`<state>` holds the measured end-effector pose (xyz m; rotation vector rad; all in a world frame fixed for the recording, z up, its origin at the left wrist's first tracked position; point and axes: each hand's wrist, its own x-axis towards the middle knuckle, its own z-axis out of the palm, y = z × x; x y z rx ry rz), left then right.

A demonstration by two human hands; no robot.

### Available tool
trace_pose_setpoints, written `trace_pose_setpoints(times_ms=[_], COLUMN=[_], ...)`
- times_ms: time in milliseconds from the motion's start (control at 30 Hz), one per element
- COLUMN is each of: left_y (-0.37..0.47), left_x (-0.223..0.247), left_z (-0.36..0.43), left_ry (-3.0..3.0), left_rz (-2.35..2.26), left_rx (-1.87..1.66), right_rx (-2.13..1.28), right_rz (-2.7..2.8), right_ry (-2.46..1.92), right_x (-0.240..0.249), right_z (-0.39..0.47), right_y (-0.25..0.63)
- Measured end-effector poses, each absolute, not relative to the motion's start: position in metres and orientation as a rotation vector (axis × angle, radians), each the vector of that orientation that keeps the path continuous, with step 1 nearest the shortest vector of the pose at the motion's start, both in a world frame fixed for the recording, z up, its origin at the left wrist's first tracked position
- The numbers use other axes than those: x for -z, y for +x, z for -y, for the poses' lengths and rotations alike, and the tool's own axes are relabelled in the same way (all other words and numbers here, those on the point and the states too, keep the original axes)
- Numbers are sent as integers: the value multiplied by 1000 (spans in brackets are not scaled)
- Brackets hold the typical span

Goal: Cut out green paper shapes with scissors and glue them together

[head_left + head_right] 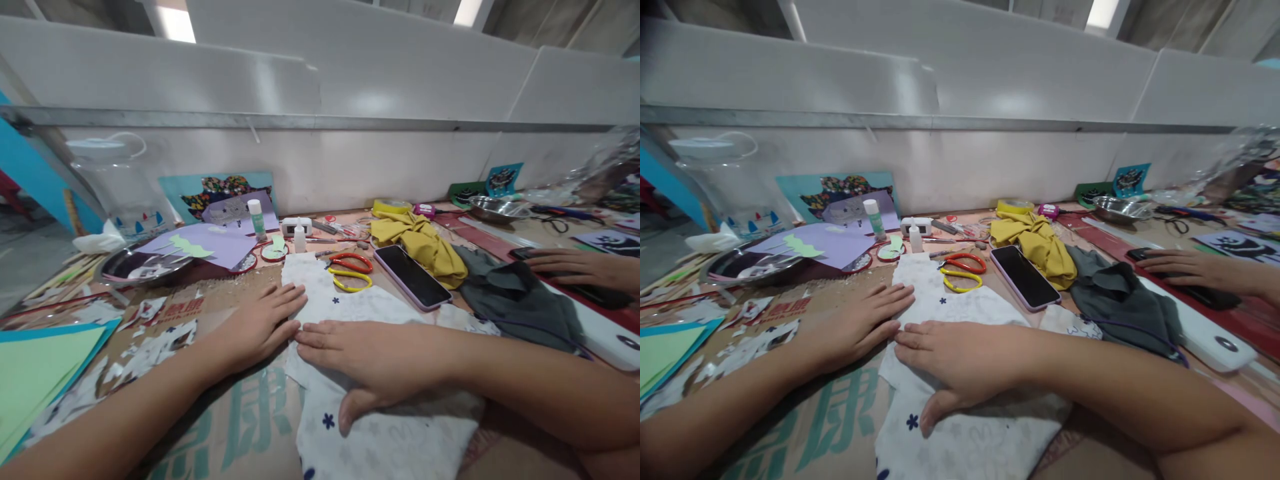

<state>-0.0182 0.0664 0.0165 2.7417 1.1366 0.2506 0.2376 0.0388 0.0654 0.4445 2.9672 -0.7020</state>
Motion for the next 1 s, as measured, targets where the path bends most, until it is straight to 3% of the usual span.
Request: trace_pose_setpoints(times_ms=[100,300,600,833,1000], left_y=[-21,-21,-22,-21,-22], left_x=[-15,-21,-11,-20,-15], left_z=[-68,-64,-70,-63,-70], left_ry=[2779,2800,2824,2827,2820], left_rz=[-1263,-899,-1426,-937,-1162], left_rx=[-288,-230,-344,-286,-270], right_rx=[683,644,643,666,660], right_rz=[-2984,-2975,-2971,-2966,-2965], right_ry=[422,425,421,441,435], right_x=[-63,-66,-64,-64,-65], right_z=[-40,-39,-39,-39,-40], right_y=[239,237,238,238,237])
